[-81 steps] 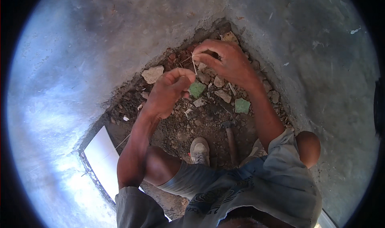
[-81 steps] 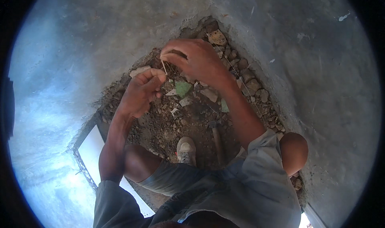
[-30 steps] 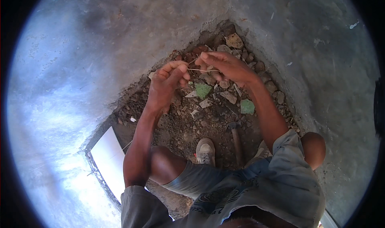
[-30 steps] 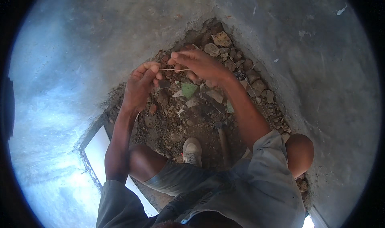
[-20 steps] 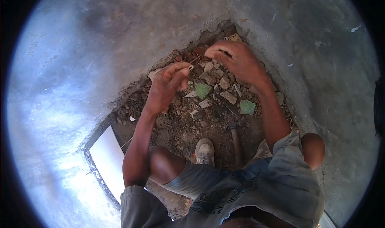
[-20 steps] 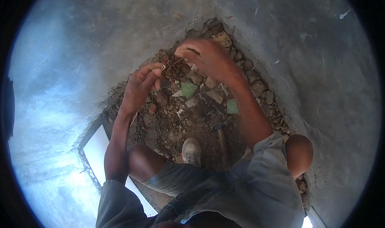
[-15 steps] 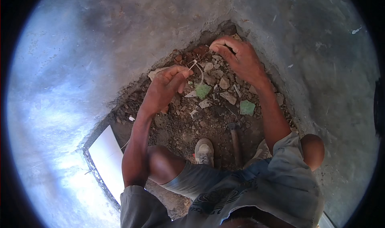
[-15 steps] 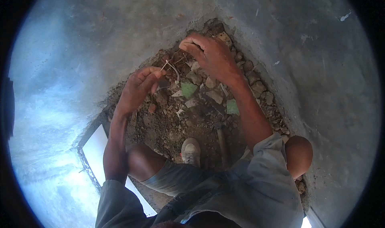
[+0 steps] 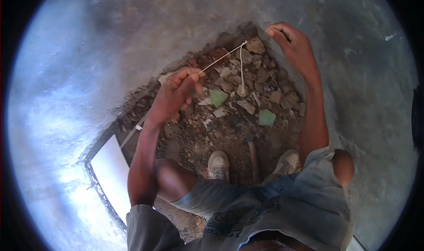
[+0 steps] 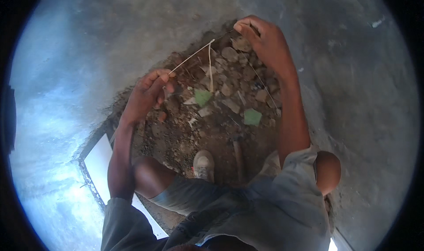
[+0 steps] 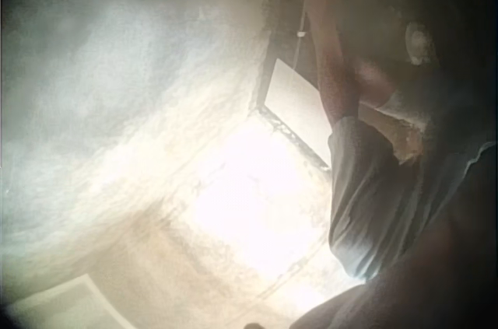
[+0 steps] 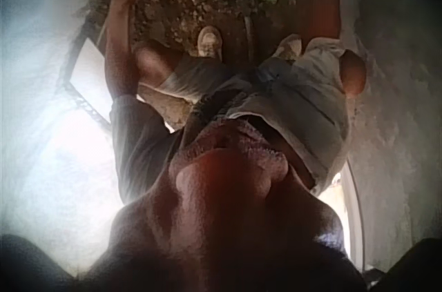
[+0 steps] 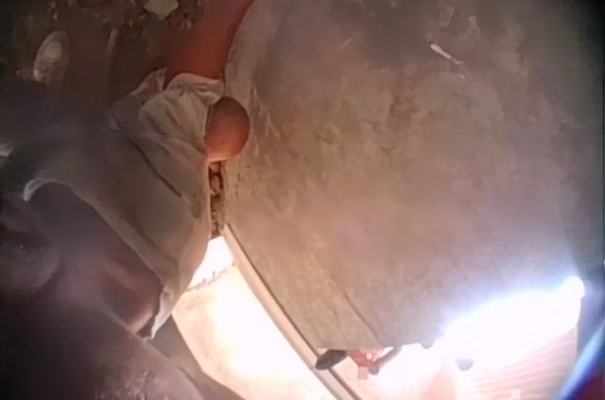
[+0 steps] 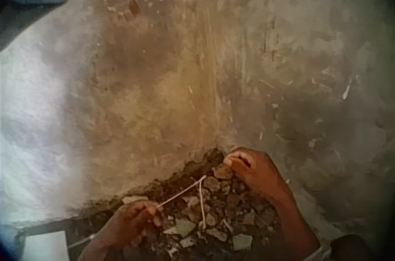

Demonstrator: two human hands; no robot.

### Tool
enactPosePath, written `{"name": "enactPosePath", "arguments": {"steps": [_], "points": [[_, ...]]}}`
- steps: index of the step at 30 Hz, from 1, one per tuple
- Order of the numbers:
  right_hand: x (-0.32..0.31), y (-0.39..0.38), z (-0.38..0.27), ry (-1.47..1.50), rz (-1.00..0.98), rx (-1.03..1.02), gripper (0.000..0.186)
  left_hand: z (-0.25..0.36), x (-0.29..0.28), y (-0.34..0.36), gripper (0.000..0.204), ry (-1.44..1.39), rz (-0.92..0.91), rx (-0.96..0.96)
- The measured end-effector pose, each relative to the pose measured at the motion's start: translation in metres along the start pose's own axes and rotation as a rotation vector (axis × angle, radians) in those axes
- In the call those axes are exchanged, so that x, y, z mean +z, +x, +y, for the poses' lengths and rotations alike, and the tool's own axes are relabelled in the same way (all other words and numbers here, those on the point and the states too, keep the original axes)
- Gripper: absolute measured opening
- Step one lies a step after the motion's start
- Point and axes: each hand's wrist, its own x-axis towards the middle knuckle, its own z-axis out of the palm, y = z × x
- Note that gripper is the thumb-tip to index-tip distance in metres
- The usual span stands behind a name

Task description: Set a guideline string and prepare the floor surface for tiling using a hammer.

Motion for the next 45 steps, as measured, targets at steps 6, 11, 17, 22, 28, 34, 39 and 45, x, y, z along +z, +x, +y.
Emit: {"name": "enactPosePath", "arguments": {"steps": [6, 11, 17, 22, 28, 34, 39, 45], "points": [[-0.031, -0.029, 0.092, -0.217, -0.405, 0.331, 0.031, -0.039, 0.050, 0.016, 0.044, 0.231, -0.346, 0.008], [-0.036, -0.069, 0.141, -0.225, -0.387, 0.408, 0.029, -0.084, 0.089, 0.062, 0.031, 0.572, -0.260, 0.410], [-0.023, -0.080, 0.152, -0.565, 0.009, 0.452, 0.027, -0.095, 0.137, 0.144, 0.025, 0.425, -0.327, 0.224], [0.006, -0.109, 0.177, -0.764, -0.002, 0.655, 0.029, -0.112, 0.178, 0.187, 0.024, 0.369, -0.266, 0.337], [0.028, -0.156, 0.228, -0.642, 0.033, 0.770, 0.034, -0.156, 0.226, 0.186, 0.024, 0.302, -0.181, 0.059], [0.050, -0.161, 0.251, -0.634, 0.015, 0.921, 0.036, -0.184, 0.251, 0.200, 0.028, 0.309, -0.112, -0.032], [0.066, -0.165, 0.257, -0.582, 0.132, 0.972, 0.030, -0.228, 0.285, 0.217, 0.027, 0.375, -0.036, -0.001], [0.069, -0.180, 0.277, -0.467, 0.139, 0.942, 0.031, -0.254, 0.287, 0.225, 0.032, 0.364, -0.168, 0.200]]}}
